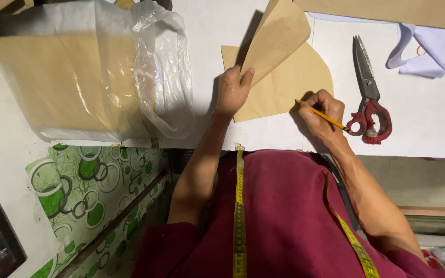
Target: The person hands coins to another person, then moves to a table to cut a brown paper pattern using scissors. They mark the cut piece with a pencil and compare it to a larger reference sheet with handwritten measurements.
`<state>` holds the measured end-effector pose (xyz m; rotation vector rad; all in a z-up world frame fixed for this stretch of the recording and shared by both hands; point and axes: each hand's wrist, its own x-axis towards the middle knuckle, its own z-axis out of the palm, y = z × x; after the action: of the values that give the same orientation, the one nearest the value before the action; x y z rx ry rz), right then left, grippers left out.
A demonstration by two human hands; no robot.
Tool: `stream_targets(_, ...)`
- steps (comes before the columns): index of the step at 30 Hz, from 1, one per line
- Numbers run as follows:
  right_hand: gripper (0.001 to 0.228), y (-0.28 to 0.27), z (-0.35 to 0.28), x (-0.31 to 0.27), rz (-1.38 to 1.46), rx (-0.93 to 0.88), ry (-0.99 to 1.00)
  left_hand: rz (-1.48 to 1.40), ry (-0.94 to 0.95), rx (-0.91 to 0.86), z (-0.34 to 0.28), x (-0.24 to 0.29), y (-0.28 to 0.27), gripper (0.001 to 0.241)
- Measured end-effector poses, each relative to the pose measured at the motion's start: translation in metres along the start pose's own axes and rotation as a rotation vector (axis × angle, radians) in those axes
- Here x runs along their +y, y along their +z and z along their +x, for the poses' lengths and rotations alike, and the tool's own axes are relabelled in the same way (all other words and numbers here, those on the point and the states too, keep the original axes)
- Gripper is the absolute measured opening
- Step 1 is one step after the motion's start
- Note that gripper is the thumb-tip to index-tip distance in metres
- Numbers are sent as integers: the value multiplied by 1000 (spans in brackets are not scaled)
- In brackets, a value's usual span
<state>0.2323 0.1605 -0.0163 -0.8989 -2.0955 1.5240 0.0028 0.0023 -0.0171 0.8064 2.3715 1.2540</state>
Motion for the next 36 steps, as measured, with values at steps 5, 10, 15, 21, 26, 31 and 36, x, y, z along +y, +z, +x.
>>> stream_targets(5,16,7,10,-7,18,-35,-20,41,-19,-34,-2,13,-10,39)
stream_targets(10,14,0,22,-19,29,77,-27,25,-13,-31,2,7,-8,38)
stream_targets(15,17,-10,12,-10,-42,66,-25,52,2,-28,2,7,-7,41)
stream_targets(21,17,-6,12,-9,-62,43,-13,4,9,-31,2,3,-6,41)
stream_targets(26,18,-11,18,-3,-90,70,-77,-1,-12,-43,3,9,-10,42)
stream_targets(31,22,-16,7,-9,-92,10,-69,-7,-18,-48,5,-5,-2,40)
stream_targets(36,22,-8,19,-48,-111,-15,-61,28,-20,-64,4,10,-10,42)
